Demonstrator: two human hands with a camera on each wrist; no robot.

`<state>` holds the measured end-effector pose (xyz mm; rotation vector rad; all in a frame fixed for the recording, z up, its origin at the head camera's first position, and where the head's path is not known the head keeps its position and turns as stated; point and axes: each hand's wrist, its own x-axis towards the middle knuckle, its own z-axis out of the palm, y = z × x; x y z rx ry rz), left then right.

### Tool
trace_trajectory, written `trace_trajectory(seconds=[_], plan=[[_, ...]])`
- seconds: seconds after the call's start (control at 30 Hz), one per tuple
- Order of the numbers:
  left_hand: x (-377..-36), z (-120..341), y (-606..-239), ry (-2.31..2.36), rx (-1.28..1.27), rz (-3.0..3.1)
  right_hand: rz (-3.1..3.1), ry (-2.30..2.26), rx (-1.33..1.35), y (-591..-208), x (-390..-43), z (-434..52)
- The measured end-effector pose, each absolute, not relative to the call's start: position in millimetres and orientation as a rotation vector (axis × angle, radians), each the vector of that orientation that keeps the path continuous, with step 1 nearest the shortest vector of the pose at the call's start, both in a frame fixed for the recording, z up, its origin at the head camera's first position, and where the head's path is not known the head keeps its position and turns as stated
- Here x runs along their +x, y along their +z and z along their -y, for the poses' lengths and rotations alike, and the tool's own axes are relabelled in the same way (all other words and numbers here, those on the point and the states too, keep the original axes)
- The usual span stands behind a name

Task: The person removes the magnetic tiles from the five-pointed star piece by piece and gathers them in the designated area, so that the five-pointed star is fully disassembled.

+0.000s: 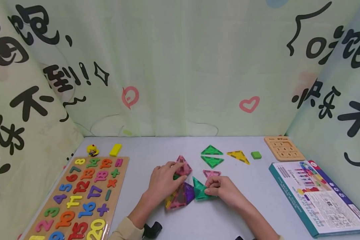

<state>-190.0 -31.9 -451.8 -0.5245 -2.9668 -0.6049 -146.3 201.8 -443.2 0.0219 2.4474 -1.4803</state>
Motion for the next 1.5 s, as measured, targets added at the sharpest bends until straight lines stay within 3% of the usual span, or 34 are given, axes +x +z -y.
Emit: trace_trajectory(seconds=[0.73, 1.13, 1.5], plan=[[-190, 35, -451, -0.619, -0.512, 2.979, -2.772, -1.308, 0.406, -438, -169, -296], [-190, 33, -452, -0.629, -0.522, 2.981, -2.966, -1.104, 0.420, -450, -190, -304], [-191, 33, -452, -0.623, -0.527, 2.974, -3.041, -1.078, 0.319, -440, -181, -288]])
